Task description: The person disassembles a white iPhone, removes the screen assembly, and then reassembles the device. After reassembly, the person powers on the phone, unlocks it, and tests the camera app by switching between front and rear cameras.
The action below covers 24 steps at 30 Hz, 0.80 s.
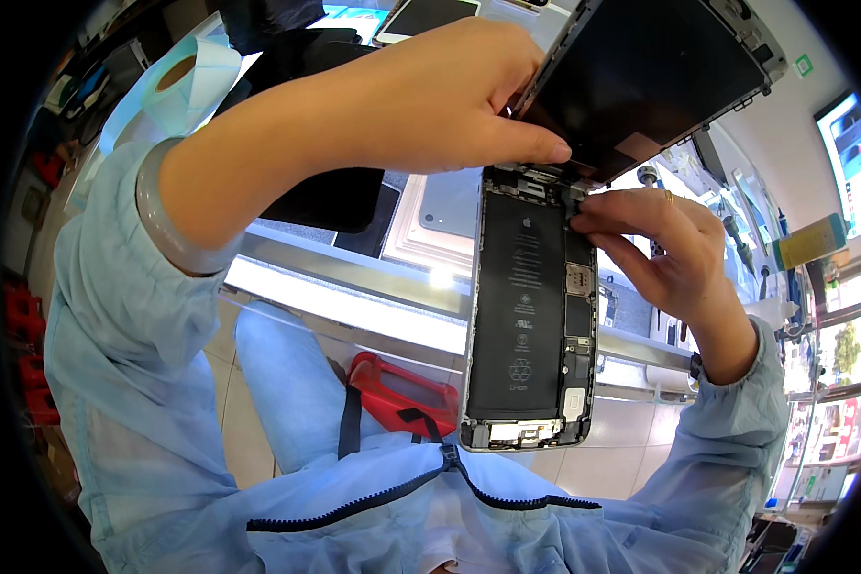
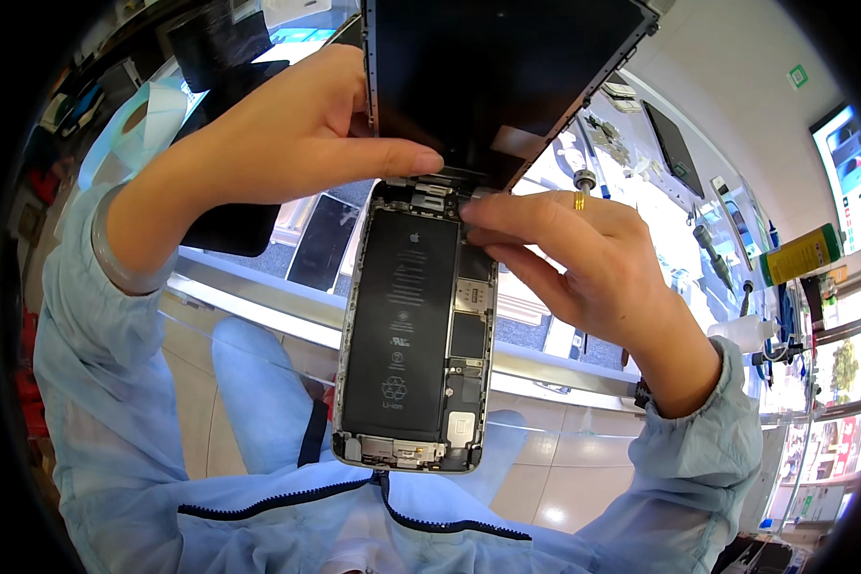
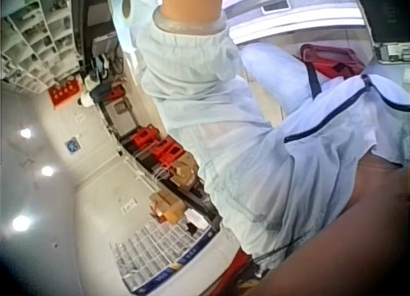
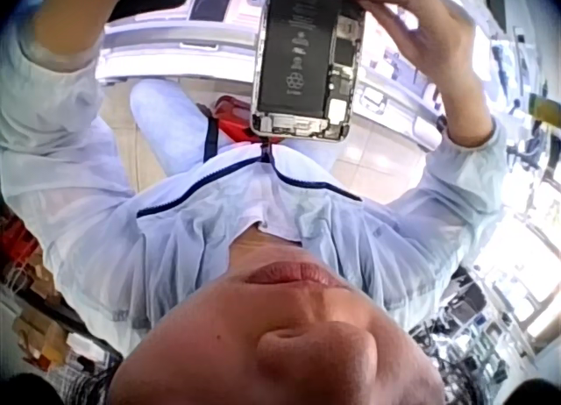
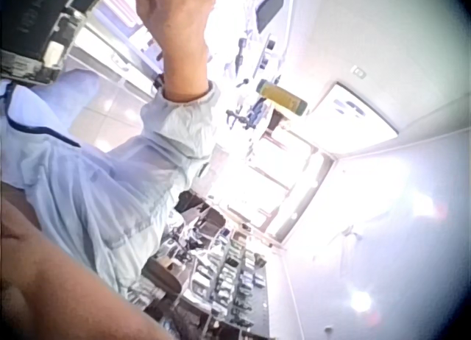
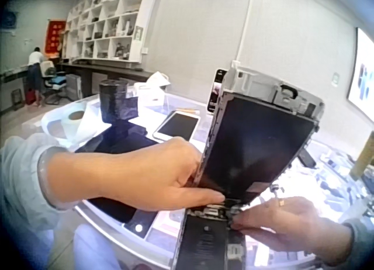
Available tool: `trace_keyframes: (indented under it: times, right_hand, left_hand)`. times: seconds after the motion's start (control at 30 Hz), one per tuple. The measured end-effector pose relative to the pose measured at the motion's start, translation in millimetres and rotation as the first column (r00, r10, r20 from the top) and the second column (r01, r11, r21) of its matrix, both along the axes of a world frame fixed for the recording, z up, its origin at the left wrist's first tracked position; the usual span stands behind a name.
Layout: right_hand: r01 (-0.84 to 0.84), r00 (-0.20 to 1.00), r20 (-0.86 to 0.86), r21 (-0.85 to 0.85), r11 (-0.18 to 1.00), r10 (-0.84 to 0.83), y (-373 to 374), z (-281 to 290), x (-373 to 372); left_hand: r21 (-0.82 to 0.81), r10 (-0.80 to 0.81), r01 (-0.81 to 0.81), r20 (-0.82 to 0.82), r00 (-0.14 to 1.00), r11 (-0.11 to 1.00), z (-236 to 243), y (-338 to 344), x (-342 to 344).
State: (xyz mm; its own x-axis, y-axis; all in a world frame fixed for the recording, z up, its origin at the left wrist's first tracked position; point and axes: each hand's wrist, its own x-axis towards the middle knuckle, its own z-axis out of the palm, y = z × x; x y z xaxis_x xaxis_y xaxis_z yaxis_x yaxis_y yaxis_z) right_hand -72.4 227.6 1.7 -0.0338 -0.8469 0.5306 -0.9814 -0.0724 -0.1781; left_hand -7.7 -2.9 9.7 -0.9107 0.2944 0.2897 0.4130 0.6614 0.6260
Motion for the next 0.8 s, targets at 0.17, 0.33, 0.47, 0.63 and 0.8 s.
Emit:
trace_keyframes:
  times: [0.17,0.33,0.47,0.63,0.8]
  right_hand:
    - [-0.052,0.997,-0.051,0.001,0.999,0.052,1,2,-4]
    - [-0.037,0.996,-0.081,0.048,0.998,0.041,1,7,-2]
    - [0.014,0.997,-0.072,0.098,0.995,-0.007,-2,11,3]
    - [-0.004,0.987,-0.162,0.106,0.994,0.021,-2,12,6]
    - [0.028,0.999,-0.023,-0.001,1.0,-0.028,2,3,7]
  left_hand:
    - [-0.061,0.034,-0.034,0.008,0.999,0.998,6,6,5]
    - [0.059,0.015,-0.006,-0.159,0.987,0.998,-5,2,1]
    - [0.066,0.021,-0.012,-0.14,0.99,0.998,-6,1,2]
    - [0.068,0.02,-0.012,-0.124,0.992,0.998,-1,4,2]
    - [0.075,-0.028,0.034,-0.075,0.997,0.997,-1,1,2]
